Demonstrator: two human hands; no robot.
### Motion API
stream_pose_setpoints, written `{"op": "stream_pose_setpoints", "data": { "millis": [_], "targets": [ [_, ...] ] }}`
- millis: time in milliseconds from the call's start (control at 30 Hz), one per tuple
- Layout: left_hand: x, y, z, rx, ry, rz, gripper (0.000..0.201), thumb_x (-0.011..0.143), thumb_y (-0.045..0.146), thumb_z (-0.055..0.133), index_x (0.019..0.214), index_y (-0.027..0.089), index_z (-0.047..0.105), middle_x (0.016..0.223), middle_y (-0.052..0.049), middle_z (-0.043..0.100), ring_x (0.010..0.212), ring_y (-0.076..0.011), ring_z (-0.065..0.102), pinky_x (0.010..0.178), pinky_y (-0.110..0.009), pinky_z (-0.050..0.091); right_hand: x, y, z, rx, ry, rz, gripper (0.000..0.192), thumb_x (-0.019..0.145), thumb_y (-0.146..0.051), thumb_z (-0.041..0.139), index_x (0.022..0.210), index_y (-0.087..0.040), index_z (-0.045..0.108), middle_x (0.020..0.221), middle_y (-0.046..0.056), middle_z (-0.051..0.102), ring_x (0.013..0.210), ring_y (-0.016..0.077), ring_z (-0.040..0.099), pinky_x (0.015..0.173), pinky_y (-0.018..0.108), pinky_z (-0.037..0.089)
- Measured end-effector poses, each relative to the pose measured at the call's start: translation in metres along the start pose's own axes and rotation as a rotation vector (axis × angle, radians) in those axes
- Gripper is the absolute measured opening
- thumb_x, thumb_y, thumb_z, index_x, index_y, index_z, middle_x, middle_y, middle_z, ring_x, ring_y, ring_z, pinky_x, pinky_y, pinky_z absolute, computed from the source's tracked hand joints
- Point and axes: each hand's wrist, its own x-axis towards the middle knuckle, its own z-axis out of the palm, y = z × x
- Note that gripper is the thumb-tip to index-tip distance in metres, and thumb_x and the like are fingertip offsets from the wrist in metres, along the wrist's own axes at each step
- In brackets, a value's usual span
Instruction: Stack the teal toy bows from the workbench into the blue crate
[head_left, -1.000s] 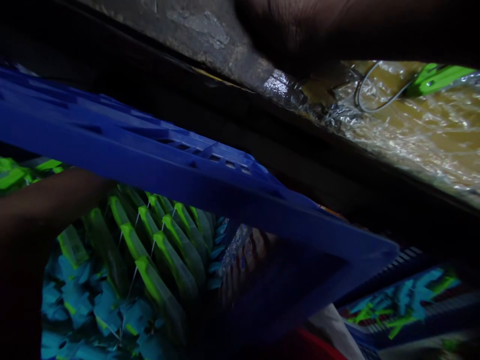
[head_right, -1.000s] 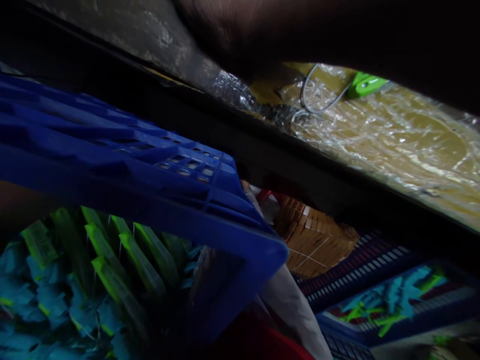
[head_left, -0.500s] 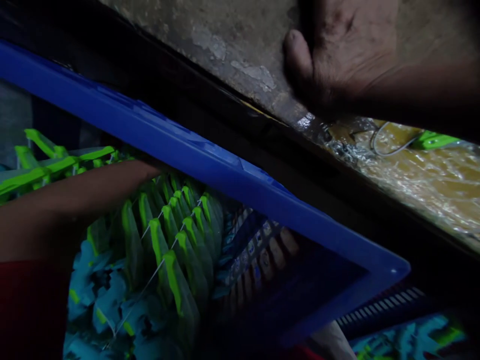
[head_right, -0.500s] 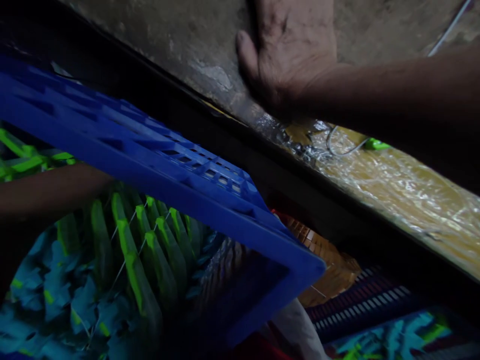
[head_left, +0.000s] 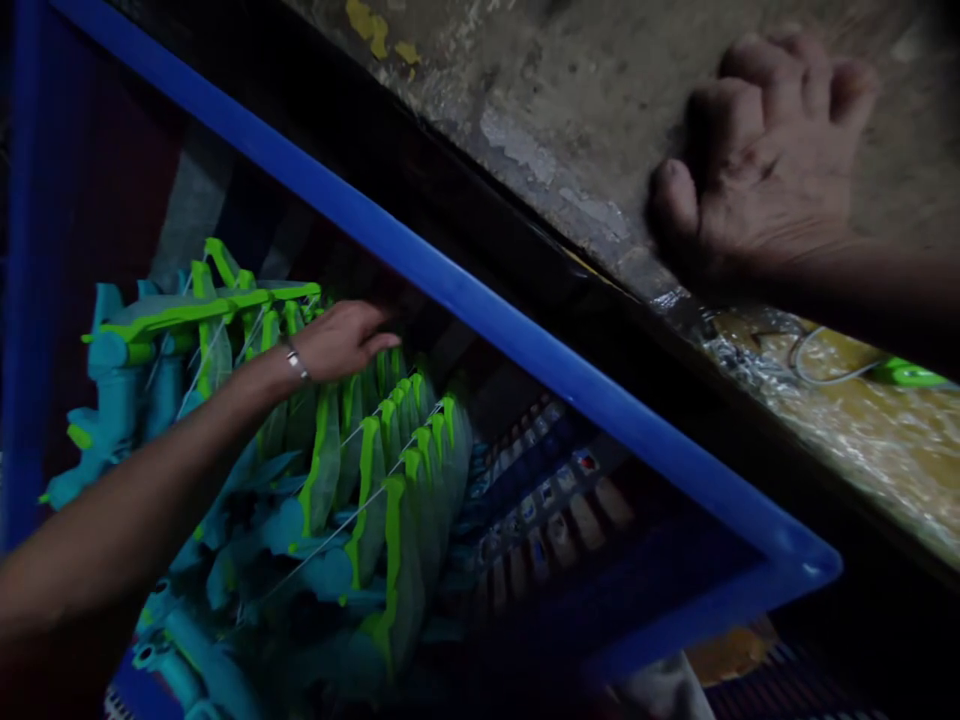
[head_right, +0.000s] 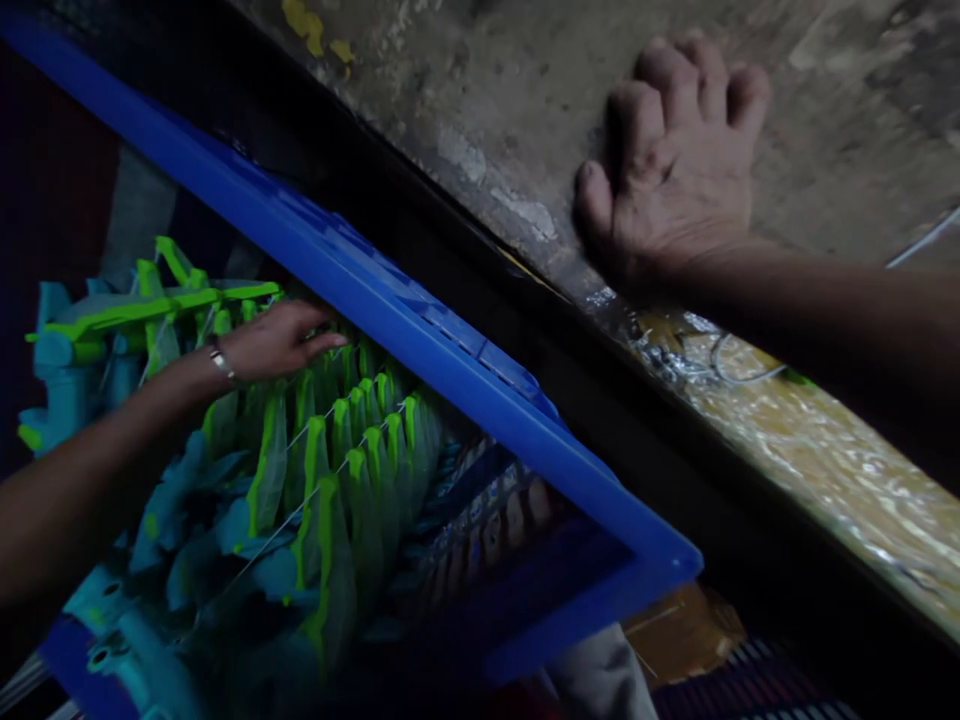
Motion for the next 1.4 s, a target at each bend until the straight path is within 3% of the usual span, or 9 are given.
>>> {"op": "stream_pose_setpoints", "data": {
  "millis": [100, 200, 300, 400, 600, 833, 1067, 1267, 1400],
  "targets": [
    [-0.06, 0.003, -0.016, -0.01, 0.085, 0.004, 0.039, 0.092, 0.039, 0.057, 0.123, 0.019, 0.069, 0.118, -0.008, 0.074, 0.106, -0.0281, 0.07, 0.095, -0.042, 0.055, 0.0, 0.001, 0.002, -0.028, -0.009, 0.016, 0.061, 0.092, -0.035, 0.049, 0.147, -0.01, 0.039, 0.157, 0.02, 0.035, 0.148, 0.0387, 0.025, 0.117, 0.062, 0.024],
    [-0.114, 0.006, -0.018, -0.03, 0.272, -0.089, 0.034, 0.095, 0.04, 0.055, 0.118, 0.021, 0.07, 0.116, -0.007, 0.074, 0.106, -0.0272, 0.07, 0.093, -0.04, 0.056, -0.001, 0.0, 0.002, -0.022, -0.007, 0.026, 0.06, 0.093, -0.038, 0.044, 0.148, -0.015, 0.037, 0.158, 0.019, 0.033, 0.149, 0.0363, 0.023, 0.118, 0.061, 0.023],
    [-0.149, 0.008, -0.008, -0.043, 0.393, -0.223, 0.031, 0.096, 0.041, 0.056, 0.117, 0.023, 0.069, 0.119, -0.007, 0.071, 0.11, -0.0269, 0.068, 0.095, -0.041, 0.055, -0.001, -0.001, 0.003, -0.014, -0.009, 0.036, 0.062, 0.093, -0.042, 0.043, 0.147, -0.013, 0.038, 0.158, 0.019, 0.033, 0.149, 0.0367, 0.022, 0.118, 0.061, 0.021],
    [-0.165, 0.009, 0.013, -0.112, 0.445, -0.34, 0.031, 0.096, 0.042, 0.056, 0.119, 0.023, 0.066, 0.122, -0.008, 0.07, 0.114, -0.0269, 0.065, 0.101, -0.044, 0.053, 0.0, 0.0, 0.004, -0.015, -0.018, 0.041, 0.063, 0.094, -0.043, 0.042, 0.147, -0.01, 0.038, 0.158, 0.02, 0.032, 0.15, 0.0366, 0.021, 0.119, 0.06, 0.019],
    [-0.166, 0.01, 0.054, -0.204, 0.444, -0.405, 0.053, 0.095, 0.047, 0.058, 0.138, 0.016, 0.052, 0.134, -0.017, 0.061, 0.121, -0.0318, 0.061, 0.104, -0.052, 0.051, 0.003, -0.001, 0.003, -0.048, -0.034, 0.063, 0.065, 0.093, -0.042, 0.042, 0.147, -0.006, 0.039, 0.158, 0.022, 0.032, 0.149, 0.0383, 0.022, 0.118, 0.061, 0.021],
    [-0.162, 0.011, 0.064, -0.052, 0.442, -0.433, 0.059, 0.094, 0.05, 0.058, 0.143, 0.019, 0.05, 0.139, -0.017, 0.062, 0.123, -0.0356, 0.062, 0.099, -0.055, 0.054, 0.002, -0.002, 0.002, -0.04, -0.035, 0.048, 0.064, 0.093, -0.042, 0.041, 0.146, -0.007, 0.039, 0.158, 0.022, 0.032, 0.149, 0.0381, 0.022, 0.118, 0.062, 0.02],
    [-0.156, 0.008, 0.054, -0.216, 0.446, -0.497, 0.055, 0.095, 0.049, 0.057, 0.141, 0.021, 0.052, 0.135, -0.015, 0.065, 0.12, -0.0295, 0.064, 0.102, -0.048, 0.053, 0.002, -0.002, 0.003, 0.002, -0.019, 0.047, 0.062, 0.093, -0.043, 0.039, 0.147, -0.012, 0.037, 0.16, 0.02, 0.03, 0.151, 0.0369, 0.02, 0.118, 0.063, 0.019],
    [-0.129, 0.001, 0.022, 0.031, 0.474, -0.253, 0.041, 0.099, 0.037, 0.047, 0.127, 0.012, 0.063, 0.11, -0.015, 0.071, 0.104, -0.0284, 0.065, 0.095, -0.046, 0.052, 0.002, -0.002, 0.001, 0.009, -0.034, 0.057, 0.063, 0.093, -0.043, 0.039, 0.146, -0.009, 0.038, 0.16, 0.022, 0.029, 0.151, 0.0377, 0.019, 0.118, 0.063, 0.018],
    [-0.1, -0.003, 0.002, 0.066, 0.328, -0.13, 0.036, 0.099, 0.032, 0.041, 0.116, 0.017, 0.07, 0.106, -0.012, 0.071, 0.104, -0.0278, 0.064, 0.093, -0.045, 0.052, 0.002, -0.002, 0.0, 0.02, -0.05, 0.057, 0.062, 0.095, -0.044, 0.038, 0.148, -0.012, 0.035, 0.161, 0.021, 0.028, 0.152, 0.0366, 0.017, 0.119, 0.064, 0.018]
  ]
}}
